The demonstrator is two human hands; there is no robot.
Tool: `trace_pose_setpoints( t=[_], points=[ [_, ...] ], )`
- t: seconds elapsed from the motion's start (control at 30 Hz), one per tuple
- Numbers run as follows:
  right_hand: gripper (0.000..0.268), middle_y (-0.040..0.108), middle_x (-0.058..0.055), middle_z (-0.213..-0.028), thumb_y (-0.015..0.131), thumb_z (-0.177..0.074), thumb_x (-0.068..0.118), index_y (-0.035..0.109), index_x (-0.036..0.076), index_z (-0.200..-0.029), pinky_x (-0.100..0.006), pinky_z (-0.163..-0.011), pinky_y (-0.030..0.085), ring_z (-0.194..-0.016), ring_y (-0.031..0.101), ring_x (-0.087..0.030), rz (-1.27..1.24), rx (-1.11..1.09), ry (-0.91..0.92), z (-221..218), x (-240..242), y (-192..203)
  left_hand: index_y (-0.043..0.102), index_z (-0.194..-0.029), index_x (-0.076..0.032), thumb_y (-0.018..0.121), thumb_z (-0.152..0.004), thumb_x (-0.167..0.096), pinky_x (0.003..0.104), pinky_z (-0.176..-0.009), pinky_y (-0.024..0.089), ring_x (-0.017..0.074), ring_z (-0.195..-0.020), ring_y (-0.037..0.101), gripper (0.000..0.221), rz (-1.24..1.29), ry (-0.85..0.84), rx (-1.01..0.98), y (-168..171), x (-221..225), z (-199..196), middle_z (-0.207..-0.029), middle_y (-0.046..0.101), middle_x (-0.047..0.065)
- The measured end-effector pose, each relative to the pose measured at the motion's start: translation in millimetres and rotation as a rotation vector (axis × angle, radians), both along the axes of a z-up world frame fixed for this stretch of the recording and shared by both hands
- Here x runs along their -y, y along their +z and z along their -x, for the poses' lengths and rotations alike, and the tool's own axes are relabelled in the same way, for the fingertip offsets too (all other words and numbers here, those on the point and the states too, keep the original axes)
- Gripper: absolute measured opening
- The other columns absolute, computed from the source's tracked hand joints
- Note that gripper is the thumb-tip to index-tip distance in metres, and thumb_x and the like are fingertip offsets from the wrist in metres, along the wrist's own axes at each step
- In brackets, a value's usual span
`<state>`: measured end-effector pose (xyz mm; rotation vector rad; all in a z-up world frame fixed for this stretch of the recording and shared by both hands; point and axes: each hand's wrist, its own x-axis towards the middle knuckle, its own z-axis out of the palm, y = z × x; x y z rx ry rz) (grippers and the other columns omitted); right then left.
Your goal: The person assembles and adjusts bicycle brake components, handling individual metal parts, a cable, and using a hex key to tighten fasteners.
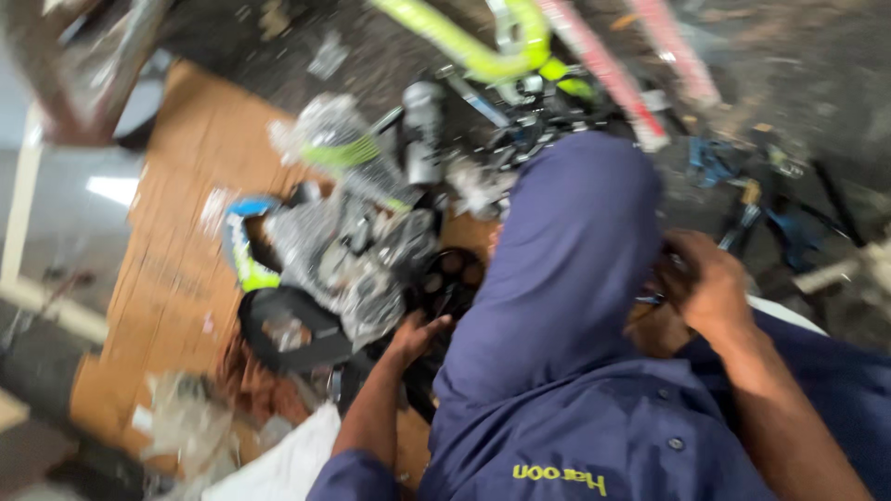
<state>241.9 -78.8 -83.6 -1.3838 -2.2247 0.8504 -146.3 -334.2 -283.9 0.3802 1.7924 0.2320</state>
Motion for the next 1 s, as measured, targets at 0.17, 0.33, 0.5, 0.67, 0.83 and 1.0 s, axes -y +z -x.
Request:
trace_pose_setpoints(
  t=[0.17,0.33,0.5,0.67,0.83,1.0],
  points=[
    [0.033,0.072,-0.016,-0.110,0.073,-0.087,0.010,0.069,0.004,-0.119,-0.042,-0.083,0.056,-0.099,0.071,-0.037,0.001,0.045,-0.058,-7.5,-4.0,-9.5,0.053,-0.133,-0.005,0.078,-0.077,-0.054,0.042,-0.068,0.056,0.0290,-0.084,0.066,0.079,-0.007,0.057,0.058,-18.0,1.1,9.6,-0.100,0.069,0.019],
    [0.031,0.074,-0.017,-0.109,0.076,-0.090,0.023,0.072,0.005,-0.115,-0.044,-0.081,0.055,-0.097,0.071,-0.039,0.034,0.224,-0.308,-47.8,-14.7,-57.3,0.053,-0.133,-0.004,0.077,-0.078,-0.052,0.041,-0.069,0.056,0.0284,-0.085,0.066,0.076,-0.050,0.028,0.072,-27.7,-3.1,-10.3,-0.101,0.069,0.019],
    [0.039,0.074,-0.020,-0.108,0.075,-0.090,0.036,0.074,0.006,-0.115,-0.046,-0.089,0.055,-0.100,0.071,-0.040,0.328,0.249,-0.563,-79.8,-22.5,-120.3,0.054,-0.132,-0.004,0.076,-0.080,-0.049,0.040,-0.070,0.056,0.0278,-0.085,0.066,0.073,-0.132,0.048,0.087,-22.7,-19.7,-44.9,-0.102,0.069,0.018],
    [0.041,0.074,-0.020,-0.108,0.075,-0.087,0.038,0.074,0.010,-0.117,-0.048,-0.088,0.052,-0.103,0.069,-0.040,0.466,0.321,-0.389,-54.7,-21.5,-138.3,0.055,-0.132,-0.003,0.075,-0.081,-0.047,0.040,-0.071,0.056,0.0273,-0.086,0.067,0.070,-0.115,0.061,0.077,-4.3,-2.3,-52.9,-0.102,0.070,0.018],
    [0.044,0.075,-0.021,-0.103,0.075,-0.087,0.041,0.072,0.009,-0.119,-0.048,-0.090,0.052,-0.104,0.070,-0.039,0.537,0.298,-0.287,-23.1,-39.7,-126.5,0.056,-0.131,-0.002,0.073,-0.082,-0.045,0.039,-0.072,0.056,0.0267,-0.087,0.067,0.067,-0.073,0.101,0.083,5.9,19.2,-63.7,-0.103,0.070,0.017],
    [0.043,0.074,-0.021,-0.102,0.073,-0.088,0.042,0.072,0.010,-0.117,-0.049,-0.087,0.051,-0.100,0.069,-0.040,0.516,0.286,-0.253,-11.7,-45.2,-124.7,0.057,-0.130,-0.002,0.072,-0.083,-0.042,0.038,-0.073,0.056,0.0261,-0.087,0.067,0.064,-0.064,0.144,0.058,4.8,13.2,-54.1,-0.104,0.070,0.017]
  ],
)
